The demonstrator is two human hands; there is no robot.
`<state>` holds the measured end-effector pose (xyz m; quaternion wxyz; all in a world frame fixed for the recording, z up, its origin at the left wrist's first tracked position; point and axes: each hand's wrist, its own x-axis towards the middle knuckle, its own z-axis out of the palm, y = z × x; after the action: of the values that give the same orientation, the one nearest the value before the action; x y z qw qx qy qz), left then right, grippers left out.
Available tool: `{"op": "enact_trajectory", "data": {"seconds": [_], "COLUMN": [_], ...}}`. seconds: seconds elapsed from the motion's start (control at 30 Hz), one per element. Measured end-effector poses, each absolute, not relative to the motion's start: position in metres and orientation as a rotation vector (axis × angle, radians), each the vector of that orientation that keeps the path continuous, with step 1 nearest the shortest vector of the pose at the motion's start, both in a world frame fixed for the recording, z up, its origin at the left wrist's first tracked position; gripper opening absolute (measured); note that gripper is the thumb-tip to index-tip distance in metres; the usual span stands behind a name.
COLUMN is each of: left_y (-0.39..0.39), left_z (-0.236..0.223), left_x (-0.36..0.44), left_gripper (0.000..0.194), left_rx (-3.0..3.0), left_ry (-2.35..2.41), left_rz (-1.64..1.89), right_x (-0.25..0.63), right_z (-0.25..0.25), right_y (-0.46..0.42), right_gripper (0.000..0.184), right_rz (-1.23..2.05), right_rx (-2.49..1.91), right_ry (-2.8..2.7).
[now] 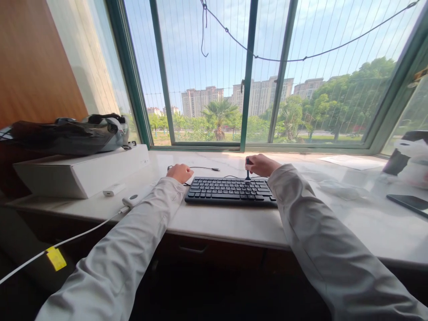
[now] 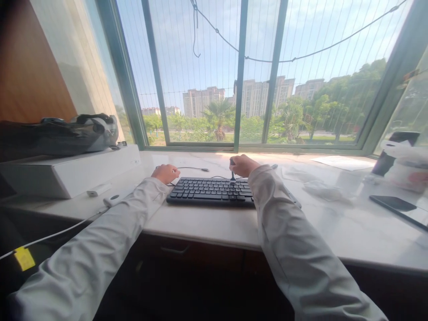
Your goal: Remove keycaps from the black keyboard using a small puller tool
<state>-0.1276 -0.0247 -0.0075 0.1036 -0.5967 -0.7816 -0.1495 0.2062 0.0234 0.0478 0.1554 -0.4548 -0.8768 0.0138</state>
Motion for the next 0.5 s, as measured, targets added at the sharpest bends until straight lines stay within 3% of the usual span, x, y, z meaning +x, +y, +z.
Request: {"op": "enact_trajectory", "data": {"seconds": [0.5], "left_y": [-0.027], "left_z": [-0.005], "left_x": [-0.125], "left_gripper": [0.034], "left_rx": [-1.750], "left_ry": [-2.325], "left_rz": [-0.397], "right_x": [0.237], "right_z": [0.051], "right_y": [0.029], "right_gripper": [0.031], "right_rz": [-0.188], "right_rx": [-1.642], "right_ry": [-2.417]}}
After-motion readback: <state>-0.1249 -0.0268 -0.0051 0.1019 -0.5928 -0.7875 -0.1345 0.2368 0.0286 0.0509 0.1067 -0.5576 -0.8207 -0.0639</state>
